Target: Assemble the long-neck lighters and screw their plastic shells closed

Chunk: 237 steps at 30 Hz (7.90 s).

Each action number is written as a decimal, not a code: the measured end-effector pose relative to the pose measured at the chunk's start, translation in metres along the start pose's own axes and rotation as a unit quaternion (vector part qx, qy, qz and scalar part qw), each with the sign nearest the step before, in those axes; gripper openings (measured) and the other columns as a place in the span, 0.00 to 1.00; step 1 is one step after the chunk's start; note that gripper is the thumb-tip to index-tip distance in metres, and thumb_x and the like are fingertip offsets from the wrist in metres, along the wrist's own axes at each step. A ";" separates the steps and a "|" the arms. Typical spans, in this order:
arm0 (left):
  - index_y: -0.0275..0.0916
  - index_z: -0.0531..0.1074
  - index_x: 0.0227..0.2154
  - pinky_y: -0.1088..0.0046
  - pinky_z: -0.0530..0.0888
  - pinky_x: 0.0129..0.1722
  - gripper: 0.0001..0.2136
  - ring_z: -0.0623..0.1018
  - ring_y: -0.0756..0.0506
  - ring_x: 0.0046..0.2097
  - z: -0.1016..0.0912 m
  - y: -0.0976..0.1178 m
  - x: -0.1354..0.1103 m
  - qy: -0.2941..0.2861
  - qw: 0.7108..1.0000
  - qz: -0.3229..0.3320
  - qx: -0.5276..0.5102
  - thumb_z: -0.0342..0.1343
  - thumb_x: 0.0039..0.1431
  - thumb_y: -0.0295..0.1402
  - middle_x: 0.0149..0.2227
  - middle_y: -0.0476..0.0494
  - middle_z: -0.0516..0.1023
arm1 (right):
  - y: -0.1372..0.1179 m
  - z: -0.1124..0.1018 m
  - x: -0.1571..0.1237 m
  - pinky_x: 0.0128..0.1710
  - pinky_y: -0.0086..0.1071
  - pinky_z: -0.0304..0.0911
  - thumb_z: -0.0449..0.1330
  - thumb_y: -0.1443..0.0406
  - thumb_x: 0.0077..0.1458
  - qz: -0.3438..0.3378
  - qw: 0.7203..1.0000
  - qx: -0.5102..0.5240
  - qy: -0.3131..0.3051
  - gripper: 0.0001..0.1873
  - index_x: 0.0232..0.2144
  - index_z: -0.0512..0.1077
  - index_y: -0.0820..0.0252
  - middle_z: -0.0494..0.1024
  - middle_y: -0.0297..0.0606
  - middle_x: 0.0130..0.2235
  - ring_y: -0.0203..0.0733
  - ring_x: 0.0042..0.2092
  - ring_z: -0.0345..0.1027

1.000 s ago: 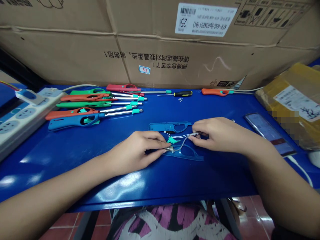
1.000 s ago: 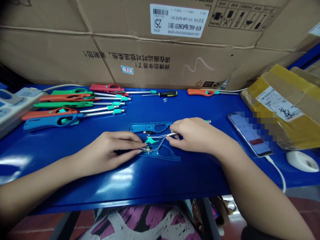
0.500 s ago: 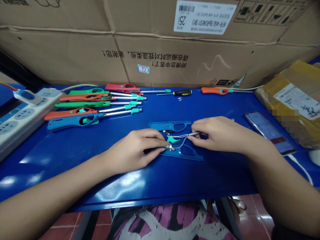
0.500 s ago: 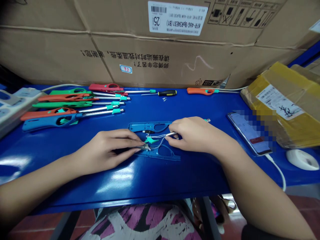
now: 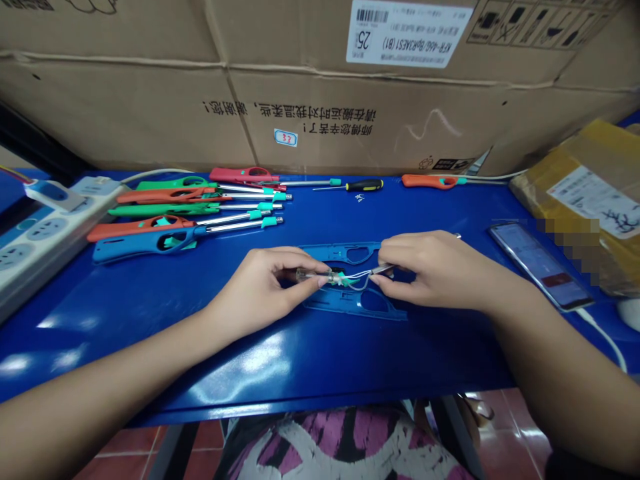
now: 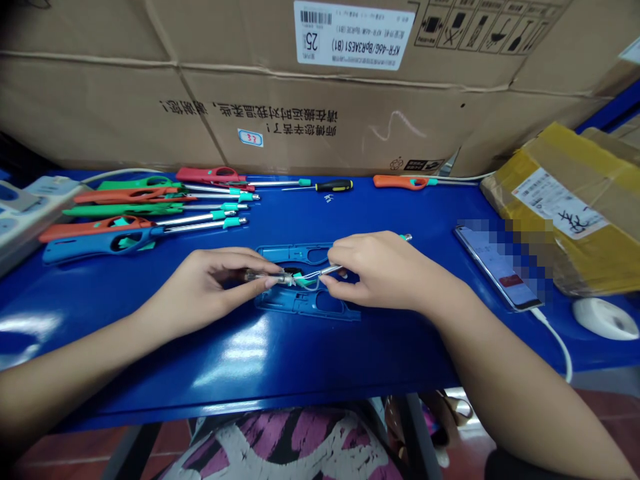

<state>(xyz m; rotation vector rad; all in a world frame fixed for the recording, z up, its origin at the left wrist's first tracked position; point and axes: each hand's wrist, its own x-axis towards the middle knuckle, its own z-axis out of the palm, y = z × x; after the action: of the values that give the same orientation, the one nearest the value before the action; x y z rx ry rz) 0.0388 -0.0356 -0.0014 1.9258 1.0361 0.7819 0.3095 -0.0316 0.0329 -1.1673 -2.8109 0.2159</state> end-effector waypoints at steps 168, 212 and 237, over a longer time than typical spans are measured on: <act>0.41 0.80 0.46 0.66 0.75 0.42 0.11 0.79 0.44 0.40 -0.015 0.004 -0.004 -0.185 0.918 0.217 0.276 0.58 0.62 0.29 0.39 0.46 0.80 | -0.006 0.012 0.011 0.31 0.33 0.48 0.54 0.57 0.65 0.042 0.987 0.016 -0.155 0.15 0.29 0.70 0.58 0.76 0.35 0.32 0.39 0.31 0.65; 0.44 0.81 0.42 0.66 0.76 0.41 0.10 0.79 0.45 0.41 0.006 0.008 -0.016 -0.124 0.970 0.096 0.186 0.60 0.59 0.30 0.39 0.49 0.83 | 0.005 -0.002 -0.002 0.26 0.33 0.43 0.54 0.62 0.56 0.125 0.965 0.044 -0.226 0.13 0.20 0.65 0.57 0.70 0.31 0.23 0.34 0.23 0.57; 0.41 0.82 0.44 0.64 0.77 0.41 0.10 0.79 0.44 0.39 0.008 0.008 -0.016 -0.090 0.976 0.110 0.162 0.57 0.63 0.31 0.38 0.44 0.83 | 0.004 -0.005 -0.002 0.23 0.33 0.42 0.53 0.61 0.55 0.152 0.954 0.070 -0.251 0.16 0.17 0.61 0.58 0.61 0.29 0.18 0.33 0.21 0.50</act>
<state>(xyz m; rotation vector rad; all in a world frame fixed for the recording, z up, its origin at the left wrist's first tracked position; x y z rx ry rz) 0.0407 -0.0552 -0.0011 2.3735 0.8903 0.5677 0.3142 -0.0299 0.0375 -1.7096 -2.9236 0.8294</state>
